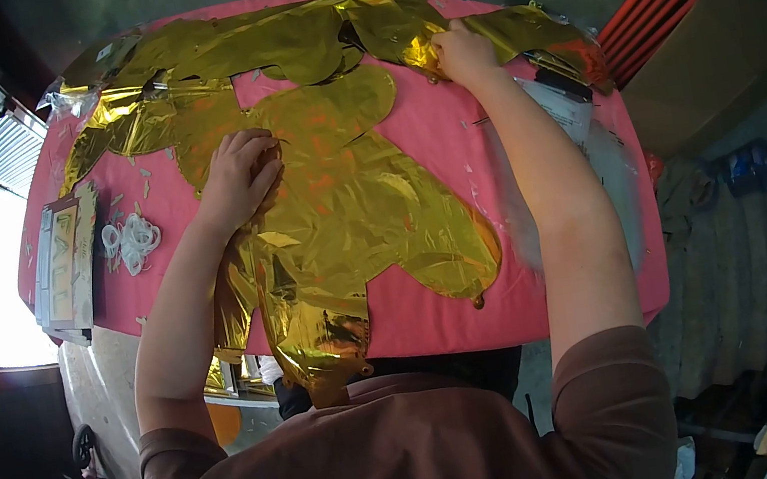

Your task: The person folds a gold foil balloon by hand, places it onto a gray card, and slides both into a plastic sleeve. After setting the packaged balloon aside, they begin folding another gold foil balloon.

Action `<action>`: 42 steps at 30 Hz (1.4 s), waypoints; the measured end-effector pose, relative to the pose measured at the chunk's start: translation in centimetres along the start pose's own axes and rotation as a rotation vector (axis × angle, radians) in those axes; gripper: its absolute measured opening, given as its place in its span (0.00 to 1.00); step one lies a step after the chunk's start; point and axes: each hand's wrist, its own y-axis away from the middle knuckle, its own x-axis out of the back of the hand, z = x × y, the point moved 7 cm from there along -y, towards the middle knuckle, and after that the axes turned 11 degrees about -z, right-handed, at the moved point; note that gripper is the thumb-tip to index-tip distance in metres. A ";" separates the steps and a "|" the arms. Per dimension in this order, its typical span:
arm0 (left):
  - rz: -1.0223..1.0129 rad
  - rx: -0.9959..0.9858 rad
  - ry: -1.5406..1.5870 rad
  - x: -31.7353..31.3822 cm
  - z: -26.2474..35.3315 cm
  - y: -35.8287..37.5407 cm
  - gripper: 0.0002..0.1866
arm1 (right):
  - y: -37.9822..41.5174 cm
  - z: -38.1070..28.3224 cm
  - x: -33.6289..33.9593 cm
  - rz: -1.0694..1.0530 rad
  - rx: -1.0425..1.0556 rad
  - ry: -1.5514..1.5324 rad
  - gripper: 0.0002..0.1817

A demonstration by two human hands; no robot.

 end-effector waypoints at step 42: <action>0.015 -0.003 0.025 0.0 -0.1 0.0 0.15 | 0.0 2.7 1.2 0.131 -0.105 -0.206 0.10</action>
